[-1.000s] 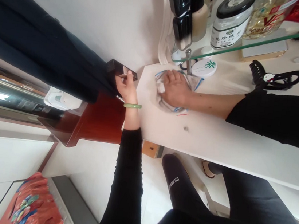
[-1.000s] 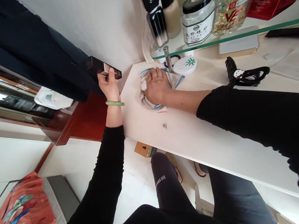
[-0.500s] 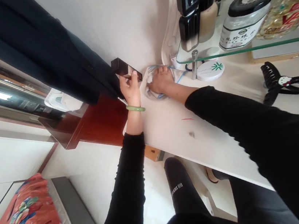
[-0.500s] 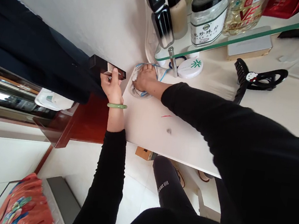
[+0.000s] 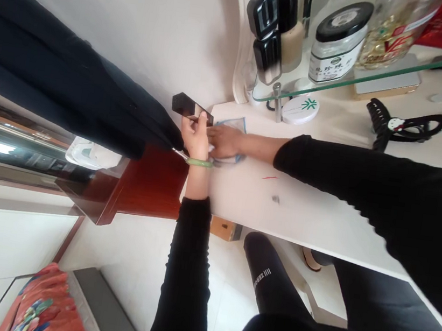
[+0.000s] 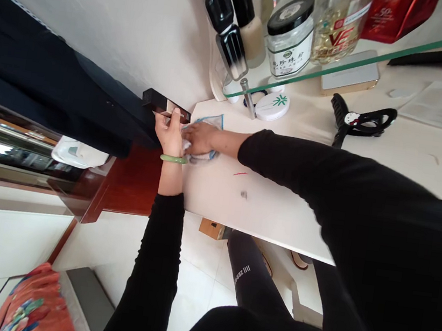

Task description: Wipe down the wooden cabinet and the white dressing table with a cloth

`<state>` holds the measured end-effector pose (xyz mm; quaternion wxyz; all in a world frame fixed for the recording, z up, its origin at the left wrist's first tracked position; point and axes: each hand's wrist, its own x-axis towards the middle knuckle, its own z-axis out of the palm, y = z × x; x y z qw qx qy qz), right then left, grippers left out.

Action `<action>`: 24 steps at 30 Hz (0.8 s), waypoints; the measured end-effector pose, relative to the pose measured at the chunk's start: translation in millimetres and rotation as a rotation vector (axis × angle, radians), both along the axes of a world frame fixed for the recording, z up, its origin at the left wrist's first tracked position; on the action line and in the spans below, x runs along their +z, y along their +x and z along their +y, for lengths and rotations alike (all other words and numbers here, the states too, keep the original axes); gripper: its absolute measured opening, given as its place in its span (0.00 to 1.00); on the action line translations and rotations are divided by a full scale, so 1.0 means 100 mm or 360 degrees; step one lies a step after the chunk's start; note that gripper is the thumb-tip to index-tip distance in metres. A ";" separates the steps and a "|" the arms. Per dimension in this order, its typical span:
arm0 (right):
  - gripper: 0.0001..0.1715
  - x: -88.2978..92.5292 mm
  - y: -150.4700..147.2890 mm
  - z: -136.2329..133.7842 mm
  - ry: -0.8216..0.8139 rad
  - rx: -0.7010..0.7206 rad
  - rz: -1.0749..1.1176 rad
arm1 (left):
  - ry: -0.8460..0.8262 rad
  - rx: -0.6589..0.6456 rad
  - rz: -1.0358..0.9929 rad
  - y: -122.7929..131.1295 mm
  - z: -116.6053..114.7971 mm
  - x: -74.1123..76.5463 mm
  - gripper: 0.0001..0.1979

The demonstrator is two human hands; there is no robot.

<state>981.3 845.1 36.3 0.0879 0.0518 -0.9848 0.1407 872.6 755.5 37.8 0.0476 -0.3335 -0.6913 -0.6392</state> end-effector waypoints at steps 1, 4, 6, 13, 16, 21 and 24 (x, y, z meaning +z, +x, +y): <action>0.46 -0.01 0.17 -0.09 -0.0013 0.0071 0.0001 | 0.0004 -0.0017 -0.0044 0.01 0.00 0.00 0.25; 0.48 -0.09 0.75 -0.28 -0.0077 0.0174 0.0010 | -0.0049 -0.0088 -0.0158 0.06 0.01 0.00 0.19; 0.51 -0.16 1.19 -0.35 -0.0136 0.0176 0.0015 | -0.0119 -0.0105 -0.0202 0.07 0.03 0.00 0.17; 0.52 -0.41 2.61 -0.49 -0.0284 0.0002 0.0168 | -0.0259 -0.0224 -0.0261 0.16 0.26 -0.07 0.19; 0.55 -0.46 3.04 -0.58 -0.0275 -0.0091 0.0243 | -0.0274 -0.0296 -0.0228 0.26 0.35 -0.09 0.21; 0.58 -0.45 3.36 -0.69 -0.0234 -0.0201 0.0247 | -0.0274 -0.0244 -0.0158 0.35 0.43 -0.05 0.31; 0.60 -0.42 3.33 -0.70 -0.0193 -0.0232 0.0192 | -0.0264 -0.0265 -0.0124 0.37 0.45 -0.04 0.32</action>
